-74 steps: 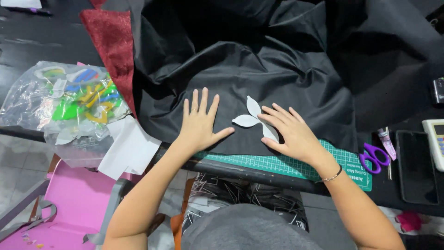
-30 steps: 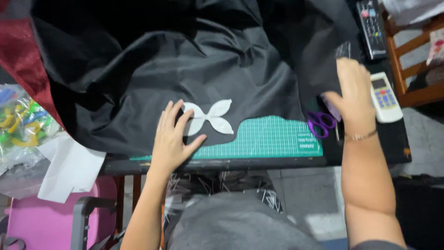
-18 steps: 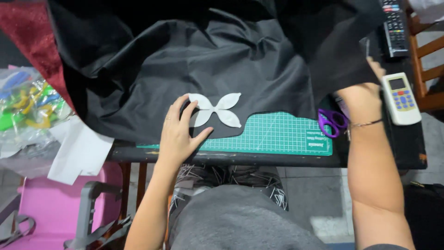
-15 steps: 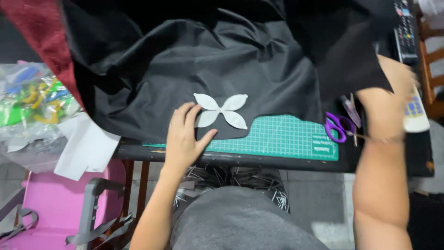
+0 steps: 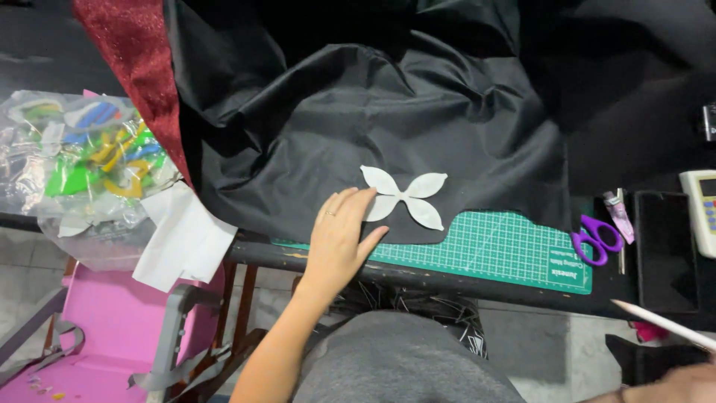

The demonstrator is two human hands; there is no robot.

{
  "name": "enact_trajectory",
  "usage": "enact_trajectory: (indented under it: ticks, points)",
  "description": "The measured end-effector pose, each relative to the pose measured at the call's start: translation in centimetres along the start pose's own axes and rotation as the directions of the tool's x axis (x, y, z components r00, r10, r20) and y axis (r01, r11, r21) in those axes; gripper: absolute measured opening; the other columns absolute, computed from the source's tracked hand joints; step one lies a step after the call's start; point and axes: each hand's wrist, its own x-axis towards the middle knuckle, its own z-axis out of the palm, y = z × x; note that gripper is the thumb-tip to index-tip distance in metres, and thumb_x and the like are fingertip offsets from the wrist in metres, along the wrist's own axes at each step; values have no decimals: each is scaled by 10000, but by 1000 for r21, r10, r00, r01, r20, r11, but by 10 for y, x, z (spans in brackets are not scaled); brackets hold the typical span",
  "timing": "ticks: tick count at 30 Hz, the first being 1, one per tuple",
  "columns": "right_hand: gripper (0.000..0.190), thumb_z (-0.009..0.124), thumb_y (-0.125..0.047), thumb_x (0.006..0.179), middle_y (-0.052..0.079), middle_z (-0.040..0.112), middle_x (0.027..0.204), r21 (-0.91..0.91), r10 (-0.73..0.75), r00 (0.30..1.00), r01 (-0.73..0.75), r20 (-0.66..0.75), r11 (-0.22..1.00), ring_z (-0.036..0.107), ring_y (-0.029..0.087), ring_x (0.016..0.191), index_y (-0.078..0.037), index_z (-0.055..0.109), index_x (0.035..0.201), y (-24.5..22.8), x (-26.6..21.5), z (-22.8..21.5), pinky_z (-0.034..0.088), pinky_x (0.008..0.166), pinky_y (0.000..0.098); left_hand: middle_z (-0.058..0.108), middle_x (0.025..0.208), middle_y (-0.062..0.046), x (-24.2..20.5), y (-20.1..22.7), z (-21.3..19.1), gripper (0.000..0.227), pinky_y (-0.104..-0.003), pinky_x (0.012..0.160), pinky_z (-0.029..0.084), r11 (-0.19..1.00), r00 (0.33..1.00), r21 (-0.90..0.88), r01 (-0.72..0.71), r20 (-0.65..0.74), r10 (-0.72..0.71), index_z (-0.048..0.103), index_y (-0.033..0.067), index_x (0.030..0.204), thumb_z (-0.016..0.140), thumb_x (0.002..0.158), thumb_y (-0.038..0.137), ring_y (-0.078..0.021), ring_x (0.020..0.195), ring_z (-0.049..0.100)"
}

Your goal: Applying glue to fabric pieces to assemble a bow and tracing a flower template onto black fabric

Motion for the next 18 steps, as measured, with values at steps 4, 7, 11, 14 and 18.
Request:
enact_trajectory:
  ticks: [4,7,11,14,18]
  points:
    - [623,416,-666,1092,181,625,989,212,191,970,-156,-154,965,649,248,649,-72,527,1244,-97,-44,84,611,610,304,669,1289,-76,1,2,6,571,-465,1165,393,999,1000,27,-18,-18,19,570,84,1431,749,947,329,-272,1297,582]
    - [387,769,-136,1027,189,541,1054,84,-174,974,163,146,983,610,304,908,-26,414,1135,-211,-51,187,545,806,361,662,1234,-102,8,15,-12,459,-487,1119,442,1000,999,1,-29,13,29,563,33,1363,716,979,231,-275,1207,594]
    - [488,417,-284,1124,223,729,953,41,-357,799,386,485,921,688,308,921,124,684,1124,-227,-46,238,561,805,383,674,1231,-74,3,15,-8,403,-511,1107,455,998,998,1,-55,-13,55,572,39,1342,696,998,209,-267,1206,605]
    - [258,582,-46,1049,150,759,1130,33,-286,656,370,699,928,706,373,1143,-4,709,1270,-240,-46,260,576,939,463,688,1242,-73,-6,12,-1,516,-474,1153,424,998,998,59,-38,-50,41,587,73,1422,733,970,275,-261,1271,621]
    - [404,776,-217,903,151,750,1157,-75,-172,568,385,805,920,657,378,1239,-69,691,1270,-234,-57,264,519,1040,508,698,1249,-70,-6,15,-5,512,-475,1149,432,997,998,74,-36,-57,40,593,73,1416,733,970,282,-255,1272,632]
